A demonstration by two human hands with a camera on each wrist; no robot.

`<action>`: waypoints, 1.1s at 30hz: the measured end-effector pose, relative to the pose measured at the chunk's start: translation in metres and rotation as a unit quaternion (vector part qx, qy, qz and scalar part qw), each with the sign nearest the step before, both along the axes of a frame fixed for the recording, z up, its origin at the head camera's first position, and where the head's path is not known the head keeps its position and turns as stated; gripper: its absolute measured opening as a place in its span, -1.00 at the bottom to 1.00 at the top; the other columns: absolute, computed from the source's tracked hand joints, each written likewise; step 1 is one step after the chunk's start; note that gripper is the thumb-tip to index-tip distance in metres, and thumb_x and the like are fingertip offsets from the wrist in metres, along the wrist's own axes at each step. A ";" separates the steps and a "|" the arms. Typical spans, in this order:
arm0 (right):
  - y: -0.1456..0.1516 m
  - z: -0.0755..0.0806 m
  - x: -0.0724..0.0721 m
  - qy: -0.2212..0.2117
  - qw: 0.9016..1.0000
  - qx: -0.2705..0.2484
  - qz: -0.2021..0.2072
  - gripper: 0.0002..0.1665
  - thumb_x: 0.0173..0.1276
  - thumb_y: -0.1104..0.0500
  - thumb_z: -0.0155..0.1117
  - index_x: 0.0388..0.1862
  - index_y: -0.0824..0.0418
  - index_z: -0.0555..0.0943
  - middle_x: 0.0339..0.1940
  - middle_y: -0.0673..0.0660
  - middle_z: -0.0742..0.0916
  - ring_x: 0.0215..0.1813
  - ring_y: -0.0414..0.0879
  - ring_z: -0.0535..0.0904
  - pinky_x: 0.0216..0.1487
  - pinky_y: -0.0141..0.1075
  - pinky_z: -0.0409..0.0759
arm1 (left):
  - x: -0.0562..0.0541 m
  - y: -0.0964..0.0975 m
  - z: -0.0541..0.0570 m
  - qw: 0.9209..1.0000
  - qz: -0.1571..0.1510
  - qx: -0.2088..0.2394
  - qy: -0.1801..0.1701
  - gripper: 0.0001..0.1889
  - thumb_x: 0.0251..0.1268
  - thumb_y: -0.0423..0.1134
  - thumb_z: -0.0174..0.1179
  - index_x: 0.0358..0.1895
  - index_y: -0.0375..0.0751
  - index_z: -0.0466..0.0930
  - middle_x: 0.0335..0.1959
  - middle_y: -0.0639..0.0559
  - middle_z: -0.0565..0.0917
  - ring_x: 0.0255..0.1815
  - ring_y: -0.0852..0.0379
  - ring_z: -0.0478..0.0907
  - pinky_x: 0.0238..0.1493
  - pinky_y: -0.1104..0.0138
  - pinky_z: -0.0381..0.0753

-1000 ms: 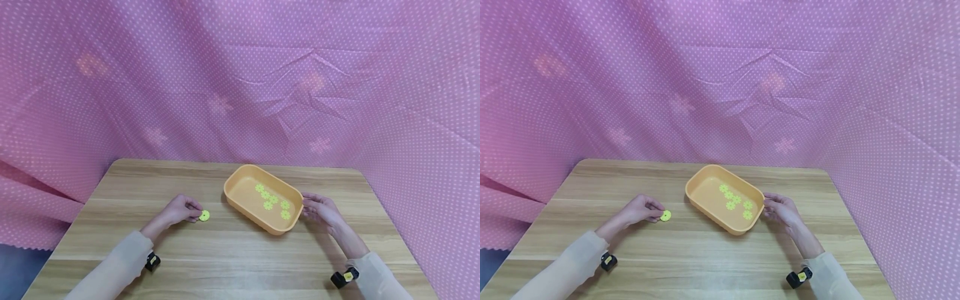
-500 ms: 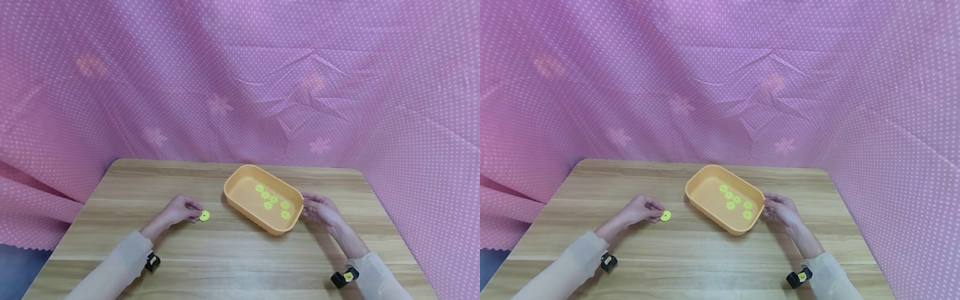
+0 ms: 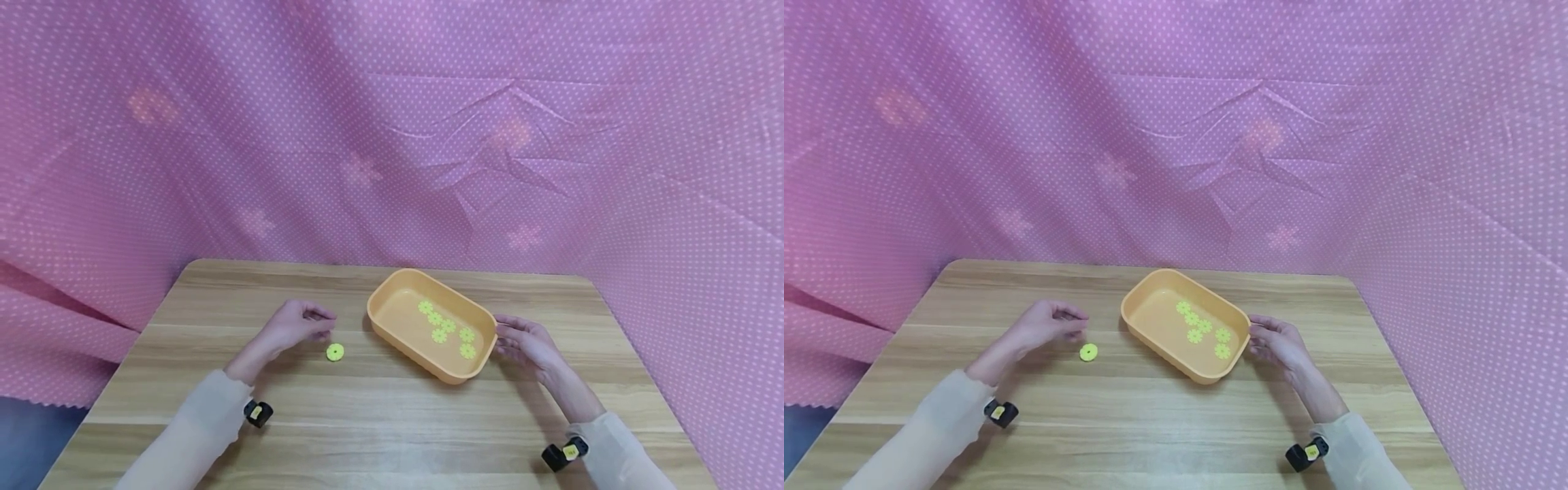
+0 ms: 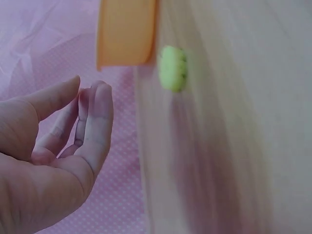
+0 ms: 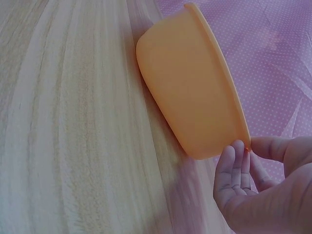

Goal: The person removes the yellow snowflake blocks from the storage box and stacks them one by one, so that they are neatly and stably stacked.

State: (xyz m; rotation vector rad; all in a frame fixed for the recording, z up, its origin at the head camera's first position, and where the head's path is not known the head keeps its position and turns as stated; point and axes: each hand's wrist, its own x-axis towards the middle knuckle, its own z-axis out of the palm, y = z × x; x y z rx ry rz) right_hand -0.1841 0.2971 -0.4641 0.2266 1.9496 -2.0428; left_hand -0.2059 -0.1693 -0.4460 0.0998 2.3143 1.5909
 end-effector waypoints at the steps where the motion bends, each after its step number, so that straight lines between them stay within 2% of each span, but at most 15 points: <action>1: 0.000 0.000 0.000 0.000 1.000 0.002 -0.001 -0.31 0.58 0.28 0.22 0.56 0.50 0.27 -0.17 -0.11 0.84 -0.16 -0.27 0.78 -0.05 -0.41 0.83 | 0.000 0.003 0.002 1.000 0.005 0.001 0.000 -0.69 0.44 -0.37 0.32 0.14 -0.49 0.66 -0.06 -0.28 0.76 -0.15 0.05 0.78 0.06 0.22 0.88; 7: -0.001 0.002 0.000 -0.004 1.000 0.007 0.000 -0.31 0.59 0.28 0.21 0.57 0.50 0.25 -0.17 -0.12 0.83 -0.18 -0.29 0.76 -0.05 -0.42 0.83 | -0.007 0.022 0.009 1.000 0.005 -0.003 0.017 -0.71 0.41 -0.34 0.36 0.10 -0.42 0.70 -0.12 -0.16 0.76 -0.20 0.11 0.74 0.01 0.24 0.88; 14: -0.001 0.003 -0.002 -0.003 1.000 0.008 0.006 -0.29 0.61 0.27 0.19 0.59 0.51 0.21 -0.16 -0.12 0.83 -0.15 -0.28 0.76 -0.04 -0.43 0.82 | -0.017 0.049 0.020 0.999 -0.019 0.006 0.037 -0.70 0.40 -0.29 0.39 0.09 -0.38 0.71 -0.10 -0.16 0.76 -0.18 0.05 0.75 0.05 0.17 0.88; 20: -0.001 0.003 -0.003 -0.006 1.000 0.005 0.003 -0.30 0.60 0.26 0.21 0.58 0.50 0.23 -0.18 -0.12 0.83 -0.17 -0.29 0.76 -0.05 -0.44 0.82 | -0.024 0.072 0.027 0.998 -0.038 0.025 0.053 -0.75 0.40 -0.32 0.38 0.05 -0.38 0.72 -0.14 -0.17 0.78 -0.24 0.09 0.74 0.05 0.10 0.88; 26: -0.001 0.003 -0.003 -0.004 1.000 0.001 0.006 -0.33 0.60 0.26 0.21 0.56 0.49 0.28 -0.19 -0.12 0.83 -0.18 -0.29 0.76 -0.06 -0.43 0.82 | -0.030 0.091 0.032 0.998 -0.027 0.033 0.044 -0.74 0.41 -0.31 0.38 0.06 -0.36 0.73 -0.14 -0.13 0.79 -0.22 0.09 0.74 0.00 0.20 0.88; 29: -0.001 0.003 -0.002 -0.002 1.000 0.001 0.005 -0.35 0.59 0.27 0.21 0.54 0.49 0.30 -0.19 -0.12 0.84 -0.19 -0.28 0.76 -0.05 -0.42 0.83 | -0.035 0.101 0.032 0.998 -0.019 0.048 0.044 -0.75 0.41 -0.33 0.37 0.06 -0.39 0.72 -0.14 -0.14 0.78 -0.23 0.11 0.75 -0.06 0.29 0.88; 33: 0.001 0.003 -0.001 -0.006 1.000 0.000 -0.001 -0.38 0.59 0.27 0.21 0.53 0.47 0.33 -0.20 -0.11 0.84 -0.19 -0.27 0.75 -0.05 -0.42 0.83 | -0.041 0.114 0.031 0.996 -0.016 0.075 0.042 -0.76 0.39 -0.37 0.38 0.04 -0.40 0.73 -0.15 -0.15 0.77 -0.28 0.14 0.73 -0.09 0.29 0.89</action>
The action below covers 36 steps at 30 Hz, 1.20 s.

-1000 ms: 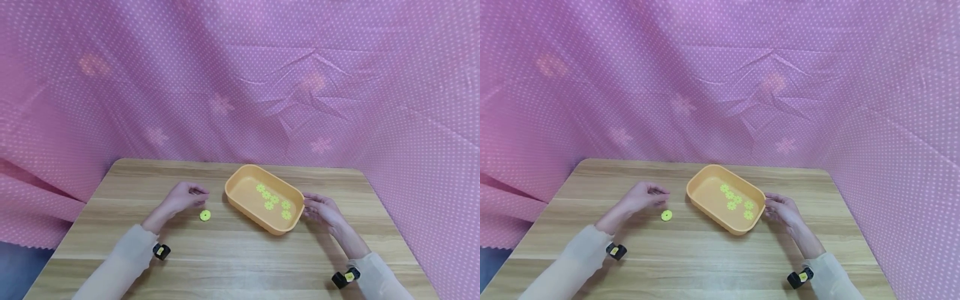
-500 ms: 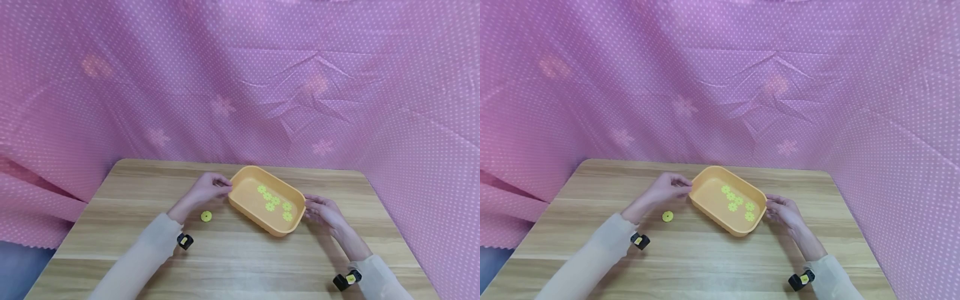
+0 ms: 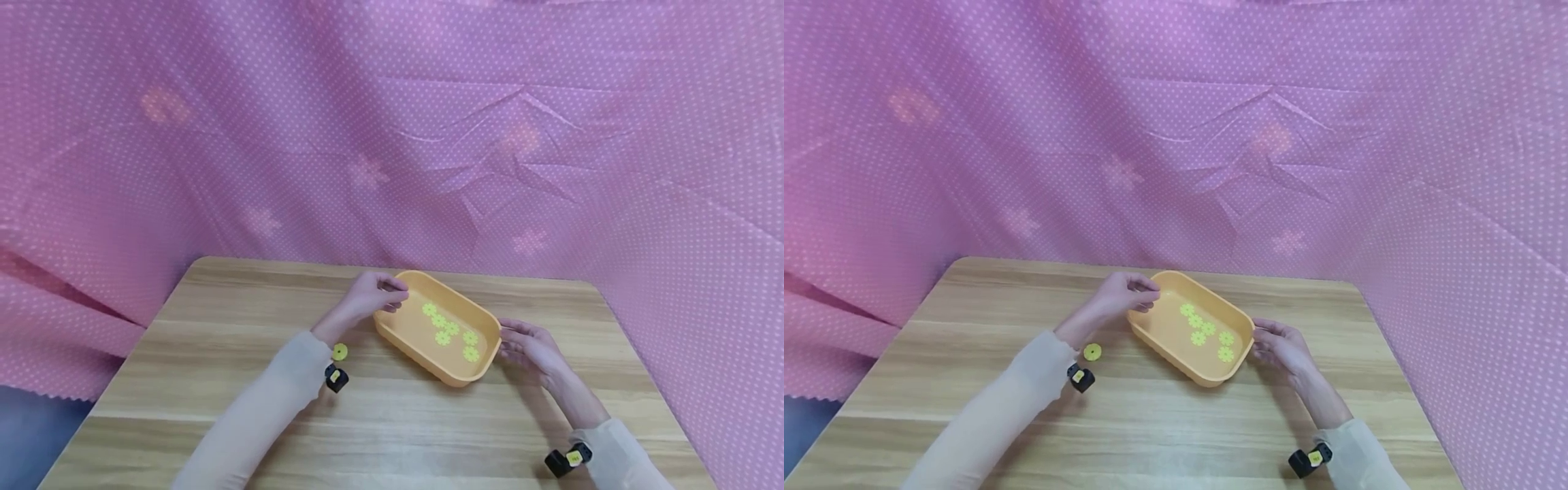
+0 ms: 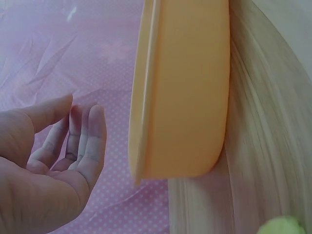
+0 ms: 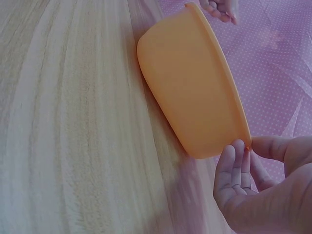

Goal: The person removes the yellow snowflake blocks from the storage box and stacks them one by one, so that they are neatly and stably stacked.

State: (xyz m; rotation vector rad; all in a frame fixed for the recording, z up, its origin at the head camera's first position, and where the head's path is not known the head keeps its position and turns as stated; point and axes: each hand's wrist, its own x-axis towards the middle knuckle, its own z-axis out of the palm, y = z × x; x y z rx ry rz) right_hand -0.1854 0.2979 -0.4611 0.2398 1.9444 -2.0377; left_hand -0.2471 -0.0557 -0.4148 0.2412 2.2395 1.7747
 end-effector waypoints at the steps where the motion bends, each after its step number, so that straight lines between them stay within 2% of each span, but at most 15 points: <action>1: 0.001 0.000 0.001 -0.001 1.000 -0.001 0.004 -0.38 0.60 0.27 0.20 0.53 0.46 0.33 -0.20 -0.12 0.84 -0.18 -0.28 0.76 -0.04 -0.41 0.83 | -0.002 0.003 -0.001 1.000 0.002 0.002 -0.001 -0.77 0.39 -0.37 0.38 0.03 -0.40 0.73 -0.16 -0.15 0.77 -0.29 0.15 0.72 -0.10 0.30 0.89; 9: 0.000 0.002 0.002 -0.003 1.000 -0.004 0.011 -0.36 0.60 0.27 0.19 0.55 0.47 0.30 -0.19 -0.12 0.83 -0.18 -0.29 0.75 -0.03 -0.42 0.83 | -0.020 0.019 -0.016 0.999 0.025 0.001 -0.019 -0.79 0.37 -0.41 0.38 0.01 -0.40 0.74 -0.14 -0.21 0.81 -0.31 0.12 0.73 -0.13 0.32 0.89; 15: -0.001 0.001 0.001 -0.006 1.000 -0.005 0.007 -0.36 0.60 0.27 0.20 0.54 0.47 0.30 -0.20 -0.11 0.83 -0.20 -0.29 0.75 -0.05 -0.43 0.82 | -0.029 0.030 -0.026 0.999 0.028 -0.014 -0.017 -0.80 0.35 -0.44 0.37 -0.02 -0.46 0.73 -0.12 -0.31 0.81 -0.39 0.20 0.70 -0.12 0.29 0.89; 20: -0.001 0.001 0.000 -0.006 1.000 -0.008 0.008 -0.34 0.61 0.26 0.19 0.56 0.48 0.26 -0.21 -0.10 0.83 -0.19 -0.29 0.76 -0.06 -0.44 0.82 | -0.034 0.045 -0.028 1.000 0.008 -0.003 -0.026 -0.81 0.35 -0.47 0.36 -0.03 -0.48 0.72 -0.09 -0.36 0.80 -0.38 0.17 0.71 -0.04 0.22 0.90; 24: 0.000 0.000 -0.002 -0.005 1.000 -0.011 0.012 -0.34 0.61 0.26 0.19 0.56 0.47 0.27 -0.21 -0.11 0.83 -0.19 -0.30 0.76 -0.06 -0.44 0.82 | -0.037 0.056 -0.027 1.000 0.008 -0.019 -0.020 -0.83 0.35 -0.45 0.36 -0.05 -0.45 0.74 -0.12 -0.32 0.81 -0.37 0.13 0.72 0.03 0.12 0.89; 29: 0.000 0.001 -0.004 -0.003 1.000 -0.012 0.013 -0.37 0.61 0.27 0.18 0.54 0.46 0.31 -0.22 -0.11 0.84 -0.20 -0.30 0.76 -0.06 -0.44 0.83 | -0.040 0.064 -0.028 0.999 0.000 -0.043 -0.016 -0.82 0.38 -0.43 0.35 -0.03 -0.45 0.74 -0.08 -0.35 0.81 -0.37 0.13 0.69 0.07 0.09 0.88; 36: 0.002 -0.001 -0.008 -0.006 1.000 -0.010 0.008 -0.40 0.60 0.26 0.20 0.51 0.44 0.34 -0.22 -0.11 0.83 -0.21 -0.29 0.75 -0.06 -0.43 0.83 | -0.044 0.067 -0.033 0.997 -0.009 -0.077 -0.022 -0.79 0.38 -0.41 0.36 0.00 -0.42 0.74 -0.06 -0.28 0.81 -0.15 -0.09 0.79 0.10 0.12 0.87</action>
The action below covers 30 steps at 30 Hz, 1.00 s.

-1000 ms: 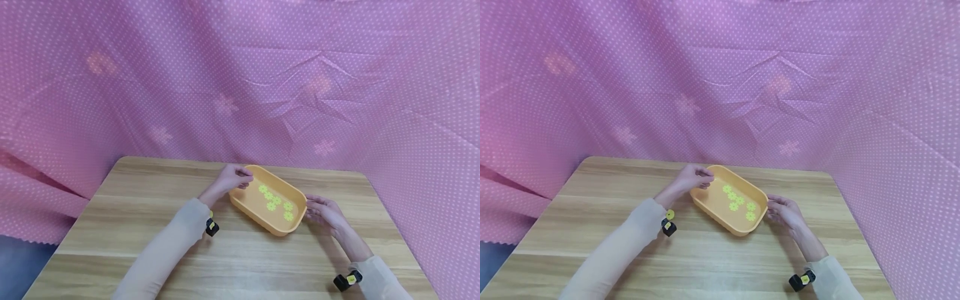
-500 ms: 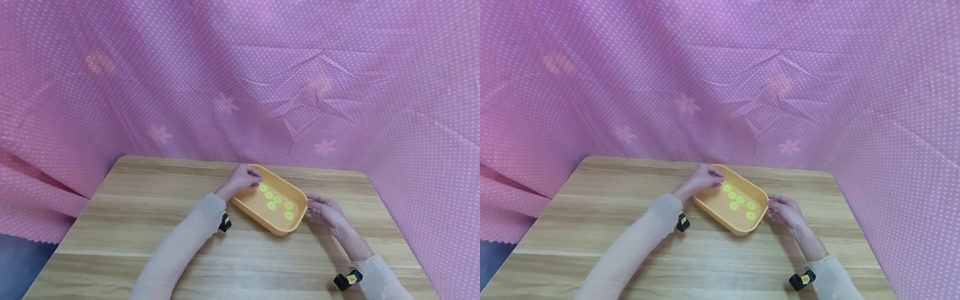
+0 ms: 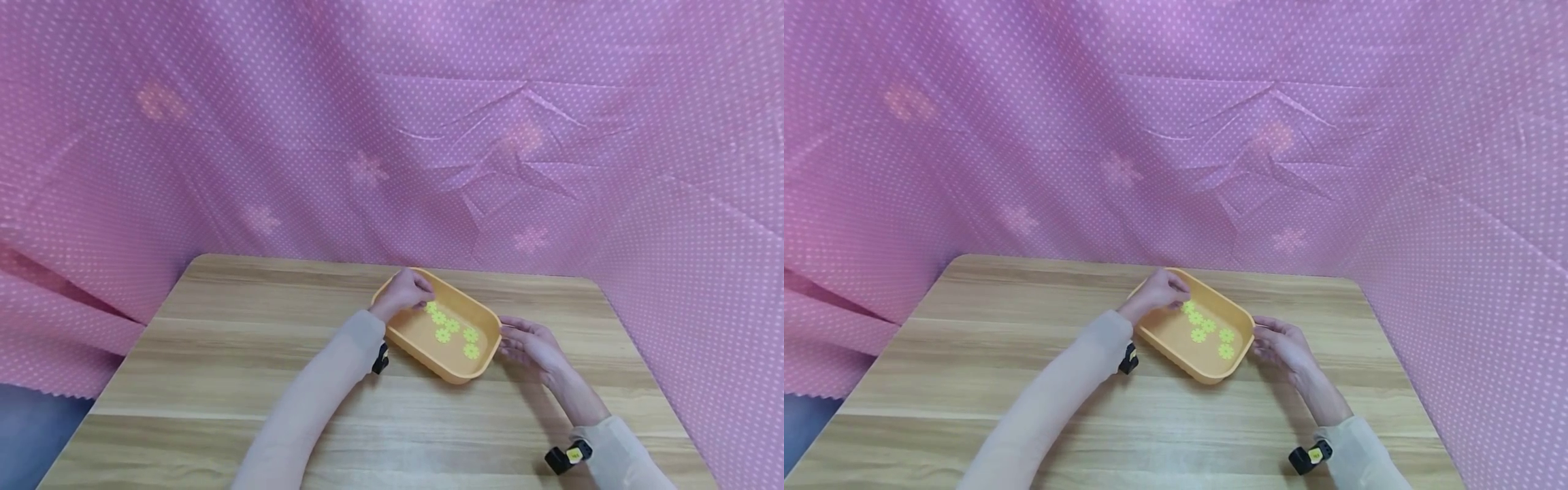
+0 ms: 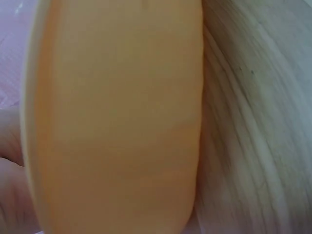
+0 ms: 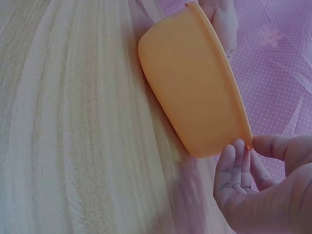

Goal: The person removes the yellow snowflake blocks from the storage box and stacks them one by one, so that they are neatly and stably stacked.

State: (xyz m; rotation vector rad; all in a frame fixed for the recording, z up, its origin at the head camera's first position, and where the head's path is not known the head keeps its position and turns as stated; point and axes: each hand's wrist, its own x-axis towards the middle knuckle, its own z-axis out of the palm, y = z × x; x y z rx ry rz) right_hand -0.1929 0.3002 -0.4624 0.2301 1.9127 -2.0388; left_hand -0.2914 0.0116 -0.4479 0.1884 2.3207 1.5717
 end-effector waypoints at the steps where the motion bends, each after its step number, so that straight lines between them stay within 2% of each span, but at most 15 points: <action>1: 0.000 0.000 0.000 0.001 1.000 -0.002 0.001 -0.42 0.60 0.27 0.19 0.50 0.43 0.35 -0.22 -0.11 0.84 -0.21 -0.29 0.75 -0.06 -0.43 0.83 | -0.001 0.000 -0.002 1.000 0.000 -0.006 0.001 -0.79 0.37 -0.40 0.37 0.00 -0.41 0.74 -0.06 -0.27 0.81 -0.12 -0.11 0.79 0.09 0.14 0.87; 7: 0.000 0.000 -0.001 0.002 1.000 -0.009 0.002 -0.48 0.60 0.28 0.20 0.45 0.39 0.41 -0.22 -0.10 0.84 -0.22 -0.29 0.75 -0.08 -0.43 0.82 | -0.008 0.003 -0.013 0.998 0.004 -0.055 0.029 -0.81 0.33 -0.40 0.39 -0.05 -0.38 0.78 -0.10 -0.25 0.83 -0.21 -0.07 0.80 -0.09 0.25 0.87; 14: 0.001 -0.001 0.000 0.002 1.000 -0.006 -0.001 -0.52 0.60 0.27 0.20 0.43 0.36 0.46 -0.23 -0.10 0.84 -0.22 -0.29 0.75 -0.07 -0.43 0.82 | -0.011 0.003 -0.016 0.996 -0.003 -0.074 0.050 -0.82 0.32 -0.41 0.40 -0.07 -0.41 0.79 -0.16 -0.28 0.85 -0.24 -0.13 0.82 -0.22 0.31 0.85; 22: 0.000 -0.003 0.003 0.002 1.000 -0.003 -0.003 -0.49 0.60 0.26 0.21 0.44 0.37 0.43 -0.23 -0.10 0.84 -0.22 -0.29 0.76 -0.07 -0.43 0.83 | -0.013 0.003 -0.023 0.995 -0.013 -0.082 0.054 -0.76 0.19 -0.52 0.39 -0.05 -0.44 0.80 -0.11 -0.29 0.85 -0.46 0.15 0.68 -0.44 0.51 0.67; 27: -0.001 -0.003 0.005 0.004 1.000 -0.005 0.001 -0.48 0.60 0.26 0.20 0.46 0.38 0.43 -0.22 -0.10 0.85 -0.22 -0.30 0.76 -0.07 -0.42 0.83 | -0.012 0.004 -0.025 0.994 -0.018 -0.096 0.051 -0.73 0.17 -0.54 0.36 -0.04 -0.43 0.80 -0.10 -0.28 0.85 -0.49 0.21 0.60 -0.51 0.56 0.55; 30: -0.002 -0.003 0.007 0.001 1.000 -0.003 -0.003 -0.50 0.60 0.26 0.21 0.45 0.36 0.45 -0.23 -0.10 0.85 -0.23 -0.30 0.76 -0.09 -0.43 0.83 | -0.012 0.006 -0.026 0.993 -0.021 -0.105 0.050 -0.72 0.16 -0.54 0.36 -0.03 -0.40 0.80 -0.09 -0.25 0.85 -0.47 0.21 0.60 -0.49 0.56 0.55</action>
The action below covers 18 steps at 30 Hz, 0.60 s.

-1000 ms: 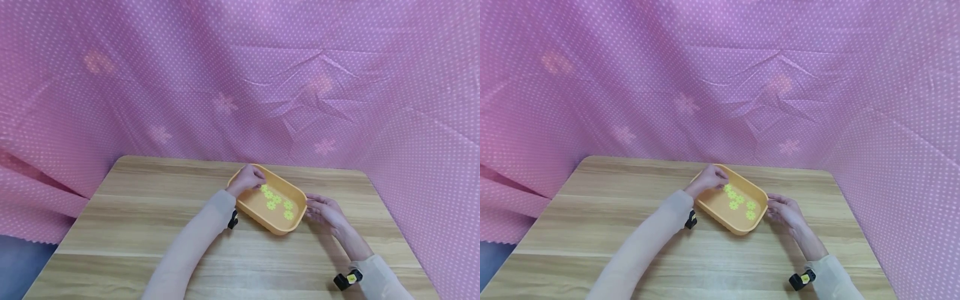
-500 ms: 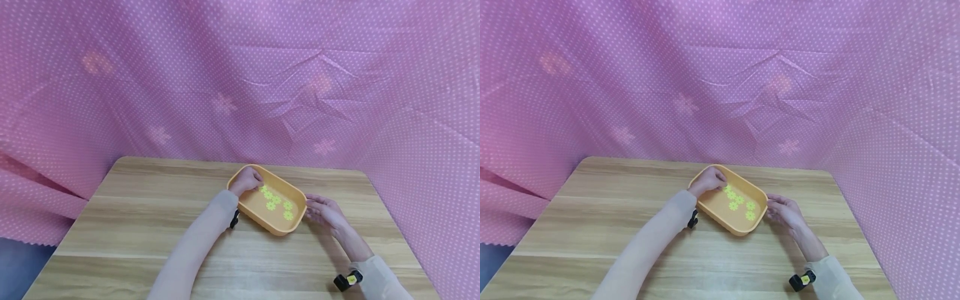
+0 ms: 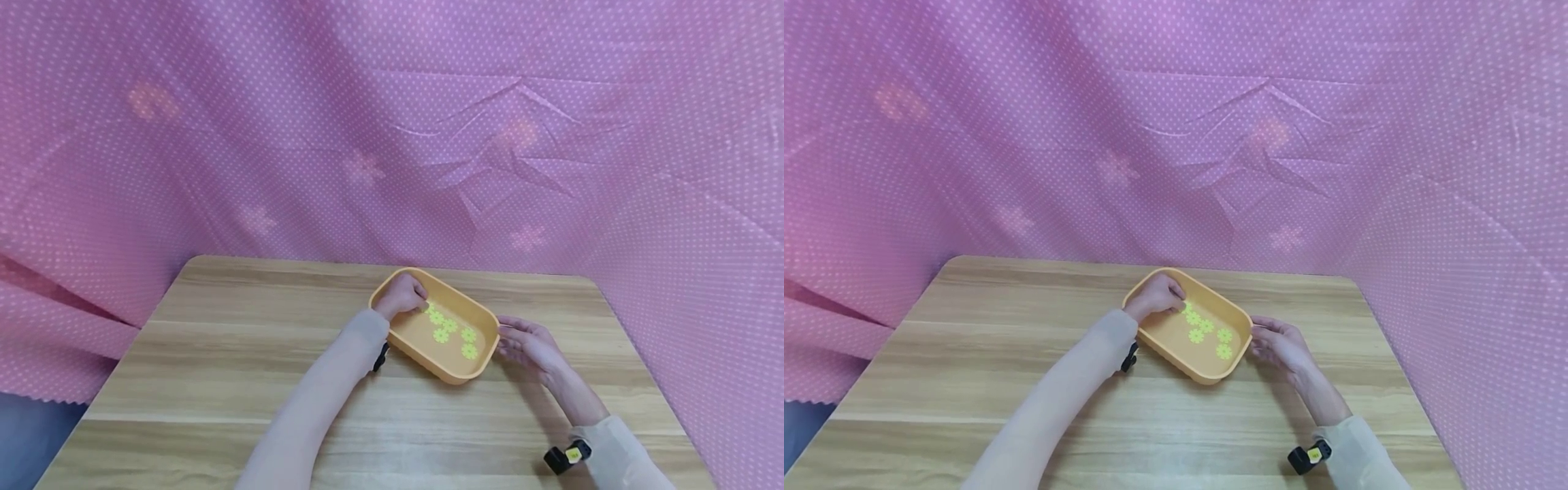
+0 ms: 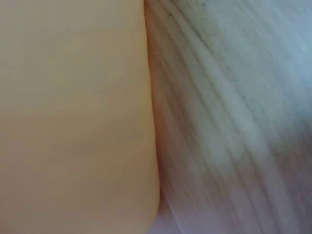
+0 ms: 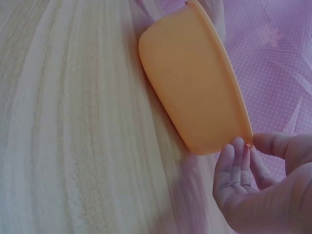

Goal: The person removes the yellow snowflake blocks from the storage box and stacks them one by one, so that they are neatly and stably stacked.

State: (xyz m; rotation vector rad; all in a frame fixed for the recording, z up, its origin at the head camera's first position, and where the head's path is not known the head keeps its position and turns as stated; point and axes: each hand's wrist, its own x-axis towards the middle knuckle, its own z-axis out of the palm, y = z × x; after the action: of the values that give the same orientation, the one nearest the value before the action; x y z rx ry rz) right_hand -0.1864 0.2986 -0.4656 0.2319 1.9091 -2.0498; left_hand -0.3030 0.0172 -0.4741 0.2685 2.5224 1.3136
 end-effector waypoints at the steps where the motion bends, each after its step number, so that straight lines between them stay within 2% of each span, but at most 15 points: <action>1: 0.000 0.000 0.000 0.000 1.000 0.001 0.001 -0.49 0.60 0.26 0.20 0.45 0.36 0.44 -0.23 -0.10 0.85 -0.23 -0.30 0.76 -0.09 -0.43 0.82 | 0.000 0.000 0.000 1.000 0.000 -0.002 0.000 -0.71 0.16 -0.54 0.37 -0.02 -0.39 0.80 -0.08 -0.24 0.85 -0.46 0.21 0.61 -0.49 0.56 0.56; 7: 0.000 0.000 -0.001 0.000 1.000 -0.005 0.006 -0.43 0.61 0.26 0.19 0.50 0.41 0.37 -0.20 -0.11 0.85 -0.22 -0.30 0.76 -0.08 -0.43 0.83 | 0.001 -0.002 0.001 1.000 -0.011 -0.011 0.008 -0.69 0.17 -0.54 0.40 0.02 -0.39 0.79 0.03 -0.24 0.84 -0.41 0.21 0.66 -0.41 0.54 0.66; 13: -0.001 0.000 -0.002 -0.002 1.000 -0.002 0.006 -0.40 0.61 0.26 0.18 0.53 0.44 0.33 -0.21 -0.11 0.85 -0.23 -0.30 0.75 -0.08 -0.43 0.83 | 0.000 -0.004 0.001 0.999 -0.029 -0.021 0.016 -0.67 0.15 -0.52 0.43 0.03 -0.37 0.80 0.04 -0.23 0.84 -0.39 0.21 0.70 -0.38 0.54 0.69; 18: -0.001 0.001 -0.003 -0.003 1.000 0.002 0.003 -0.35 0.61 0.26 0.19 0.56 0.46 0.28 -0.25 -0.11 0.85 -0.25 -0.31 0.75 -0.09 -0.43 0.82 | -0.003 -0.005 0.002 0.999 -0.038 -0.031 0.016 -0.66 0.14 -0.50 0.46 0.03 -0.36 0.80 0.08 -0.20 0.83 -0.24 0.14 0.75 -0.30 0.51 0.73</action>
State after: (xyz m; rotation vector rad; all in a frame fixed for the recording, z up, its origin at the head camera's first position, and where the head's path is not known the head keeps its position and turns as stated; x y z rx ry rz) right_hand -0.1890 0.2977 -0.4649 0.2309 1.9083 -2.0396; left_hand -0.3057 0.0126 -0.4723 0.3702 2.5472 1.2102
